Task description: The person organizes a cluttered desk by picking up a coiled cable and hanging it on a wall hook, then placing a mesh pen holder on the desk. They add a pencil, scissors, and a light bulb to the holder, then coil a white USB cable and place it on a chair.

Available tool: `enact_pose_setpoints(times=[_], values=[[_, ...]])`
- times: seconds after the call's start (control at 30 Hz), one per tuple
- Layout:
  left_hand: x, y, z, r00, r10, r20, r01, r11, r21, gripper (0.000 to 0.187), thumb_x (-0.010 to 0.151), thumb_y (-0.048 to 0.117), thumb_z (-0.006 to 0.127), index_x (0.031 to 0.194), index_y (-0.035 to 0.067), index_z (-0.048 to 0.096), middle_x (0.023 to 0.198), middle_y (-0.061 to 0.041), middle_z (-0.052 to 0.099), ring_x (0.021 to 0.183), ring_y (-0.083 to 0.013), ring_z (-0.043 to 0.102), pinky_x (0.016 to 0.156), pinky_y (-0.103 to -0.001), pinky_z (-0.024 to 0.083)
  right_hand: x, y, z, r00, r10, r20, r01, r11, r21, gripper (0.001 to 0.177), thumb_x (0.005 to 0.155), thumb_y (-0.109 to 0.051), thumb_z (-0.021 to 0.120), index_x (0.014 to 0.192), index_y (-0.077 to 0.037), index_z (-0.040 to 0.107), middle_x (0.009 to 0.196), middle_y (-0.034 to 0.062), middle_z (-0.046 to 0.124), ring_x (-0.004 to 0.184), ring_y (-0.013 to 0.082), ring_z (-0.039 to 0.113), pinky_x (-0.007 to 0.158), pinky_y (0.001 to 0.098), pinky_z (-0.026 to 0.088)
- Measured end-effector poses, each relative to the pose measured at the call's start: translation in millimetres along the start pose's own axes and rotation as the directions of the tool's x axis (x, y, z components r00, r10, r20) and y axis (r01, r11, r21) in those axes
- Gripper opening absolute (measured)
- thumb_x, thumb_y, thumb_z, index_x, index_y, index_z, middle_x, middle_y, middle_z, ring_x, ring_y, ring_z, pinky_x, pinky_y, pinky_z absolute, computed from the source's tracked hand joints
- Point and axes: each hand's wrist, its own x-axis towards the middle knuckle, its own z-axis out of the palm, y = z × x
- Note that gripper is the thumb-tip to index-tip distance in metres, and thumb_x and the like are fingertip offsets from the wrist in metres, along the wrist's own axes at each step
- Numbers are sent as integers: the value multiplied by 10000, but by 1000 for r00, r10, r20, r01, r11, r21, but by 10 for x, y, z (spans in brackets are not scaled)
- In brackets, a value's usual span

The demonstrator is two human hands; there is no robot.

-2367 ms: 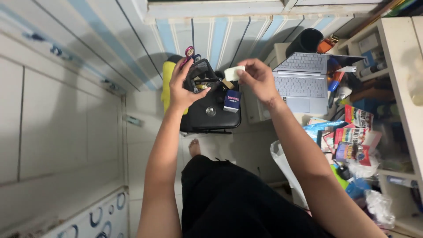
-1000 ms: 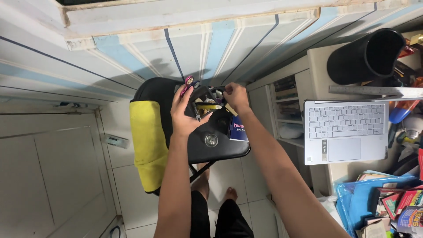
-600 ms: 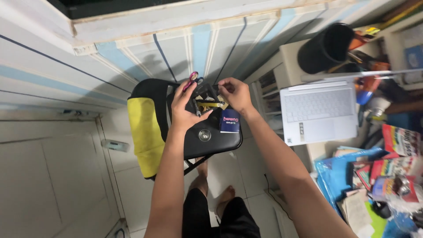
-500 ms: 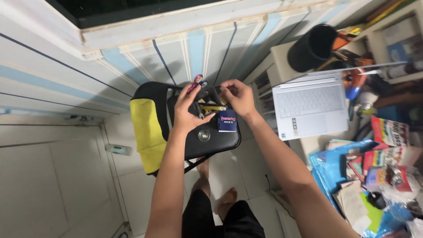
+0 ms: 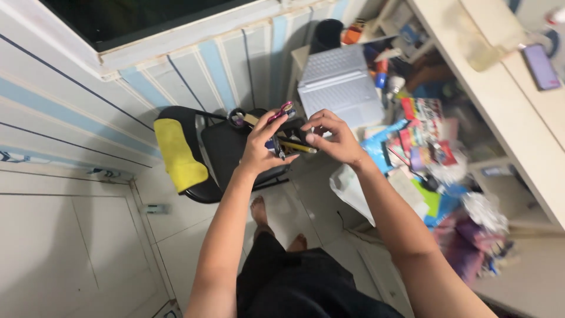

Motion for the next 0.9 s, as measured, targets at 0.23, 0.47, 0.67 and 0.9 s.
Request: enact_pose_setpoints(times=[0.23,0.47,0.67,0.9], values=[[49,645,472,993,92,72,-87,994,-71,895,611,352,1030,1383,92,660,1384,-227,599,1258,-400,615,1056,-498,512,-712,-938,-466,990,-59,131,80,984,-161,287,797,-98,898,1051,-37,779,848,120,649,661,212,604,641,341,527],[-138,980,940,975,-16,223,62,977,-202,941,566,445,1033,1383,159,664,1392,-165,618,1268,-347,623,1096,-480,469,-971,-1201,-769,990,-97,-100,41,890,-455,229,874,-54,852,1059,36,749,786,141,670,615,243,655,612,346,537],[-414,953,1184,961,-145,234,210,937,-279,934,548,378,1055,1366,150,666,1387,-156,623,1283,-303,613,1108,-457,448,-1161,-923,-733,977,50,-208,-138,893,-429,340,833,-106,892,1092,47,733,779,119,673,604,206,654,570,337,547],[-796,787,1394,943,-255,213,322,859,-397,948,524,269,1082,1361,95,673,1383,-159,620,1293,-242,592,1110,-394,455,-1387,-500,-706,921,303,-247,-311,950,4,491,866,-205,877,1274,-43,658,874,108,638,639,168,653,582,309,538]])
